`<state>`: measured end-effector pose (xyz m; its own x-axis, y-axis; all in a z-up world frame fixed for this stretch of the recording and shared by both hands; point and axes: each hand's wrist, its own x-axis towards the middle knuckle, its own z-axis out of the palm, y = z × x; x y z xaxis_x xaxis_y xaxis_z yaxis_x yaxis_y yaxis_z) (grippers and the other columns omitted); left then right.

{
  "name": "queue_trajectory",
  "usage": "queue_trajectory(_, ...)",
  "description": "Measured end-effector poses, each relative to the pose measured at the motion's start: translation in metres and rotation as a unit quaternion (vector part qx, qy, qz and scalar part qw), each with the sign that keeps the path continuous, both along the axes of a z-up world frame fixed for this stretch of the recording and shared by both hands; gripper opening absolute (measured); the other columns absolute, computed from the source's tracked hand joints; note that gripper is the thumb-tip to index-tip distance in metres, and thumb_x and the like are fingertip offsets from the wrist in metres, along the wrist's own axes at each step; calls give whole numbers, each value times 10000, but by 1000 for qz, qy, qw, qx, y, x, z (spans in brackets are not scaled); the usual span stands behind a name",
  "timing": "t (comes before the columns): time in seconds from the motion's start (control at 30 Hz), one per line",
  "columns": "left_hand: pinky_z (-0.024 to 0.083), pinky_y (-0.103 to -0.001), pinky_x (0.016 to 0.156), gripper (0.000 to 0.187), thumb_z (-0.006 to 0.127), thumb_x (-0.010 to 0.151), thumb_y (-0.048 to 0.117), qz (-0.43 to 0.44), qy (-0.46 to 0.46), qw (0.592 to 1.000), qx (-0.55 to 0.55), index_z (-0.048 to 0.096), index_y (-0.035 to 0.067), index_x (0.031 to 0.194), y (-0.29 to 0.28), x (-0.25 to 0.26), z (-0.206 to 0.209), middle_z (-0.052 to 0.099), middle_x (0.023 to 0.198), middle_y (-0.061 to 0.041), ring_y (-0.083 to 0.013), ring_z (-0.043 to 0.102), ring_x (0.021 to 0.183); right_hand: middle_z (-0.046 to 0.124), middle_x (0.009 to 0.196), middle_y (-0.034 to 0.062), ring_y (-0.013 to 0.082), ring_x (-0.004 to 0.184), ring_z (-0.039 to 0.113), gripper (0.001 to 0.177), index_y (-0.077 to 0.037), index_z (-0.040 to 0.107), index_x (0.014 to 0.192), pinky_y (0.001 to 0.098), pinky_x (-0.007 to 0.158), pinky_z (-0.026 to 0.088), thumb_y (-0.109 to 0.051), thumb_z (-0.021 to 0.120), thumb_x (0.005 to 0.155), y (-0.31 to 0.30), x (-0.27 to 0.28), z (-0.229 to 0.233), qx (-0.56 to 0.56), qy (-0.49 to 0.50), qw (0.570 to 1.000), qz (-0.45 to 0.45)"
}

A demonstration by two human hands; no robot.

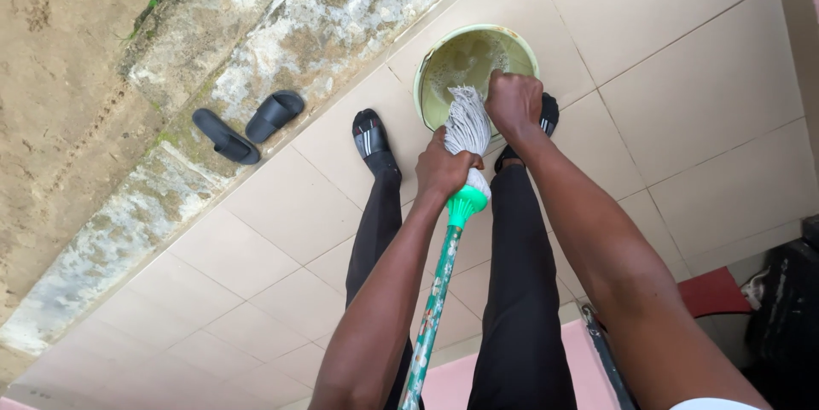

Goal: The person mops a tiled floor using a mop, then rinses and wrings the mop head in a bucket of water before continuing to mop.

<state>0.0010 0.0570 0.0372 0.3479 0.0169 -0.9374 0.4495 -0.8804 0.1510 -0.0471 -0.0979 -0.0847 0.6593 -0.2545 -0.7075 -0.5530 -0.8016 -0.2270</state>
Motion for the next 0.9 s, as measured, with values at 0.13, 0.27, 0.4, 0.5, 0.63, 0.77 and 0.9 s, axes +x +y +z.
queue_trajectory(0.13,533,-370,998,1089,805,492,331,1,-8,1000,8,485,65,1498,4,-4,4,713,1190,-261,-364,705,1121,639,1259,304,438,1030,629,666,10,717,1131,494,842,523,69,686,468,-6,-4,26,80,-245,965,38)
queue_trajectory(0.27,531,-360,1008,1100,811,483,336,15,-15,1000,8,484,48,1493,5,-10,1,700,1228,-260,-363,692,1155,599,1364,247,395,1199,606,550,6,659,1289,500,991,503,68,693,743,-8,-14,47,79,-74,992,66)
queue_trajectory(0.4,518,-374,1025,1109,818,488,349,18,-31,999,10,479,31,1494,1,-16,-10,678,1273,-265,-370,668,1197,432,1490,346,489,1252,541,713,58,604,1279,502,961,498,174,664,578,-10,-23,74,104,-167,980,5)
queue_trajectory(0.5,508,-380,1038,1117,822,493,353,12,-29,999,20,468,32,1502,-7,-14,-17,680,1280,-260,-377,661,1207,441,1423,386,537,1232,529,624,58,630,1223,510,980,487,114,665,602,-15,-32,105,89,-253,963,-16)
queue_trajectory(0.63,516,-380,1030,1129,826,498,358,2,-16,999,43,450,76,1525,-25,-8,-17,678,1292,-243,-375,661,1208,599,1231,296,459,1079,623,337,29,624,1215,485,907,520,-47,701,896,-14,-62,180,134,-223,949,-180)
queue_trajectory(0.77,512,-387,1028,1144,844,497,365,-2,-20,999,49,439,91,1531,-44,-10,-14,654,1341,-219,-363,647,1229,689,800,117,210,606,635,272,-62,533,1098,357,556,478,-270,655,973,8,-89,261,308,15,814,-492)
queue_trajectory(0.9,517,-390,1027,1149,854,512,380,7,-22,999,44,422,99,1539,-64,-15,-14,617,1400,-200,-359,635,1249,567,707,30,96,454,488,274,-36,506,1179,235,380,298,-179,603,966,17,-111,312,541,146,587,-585)
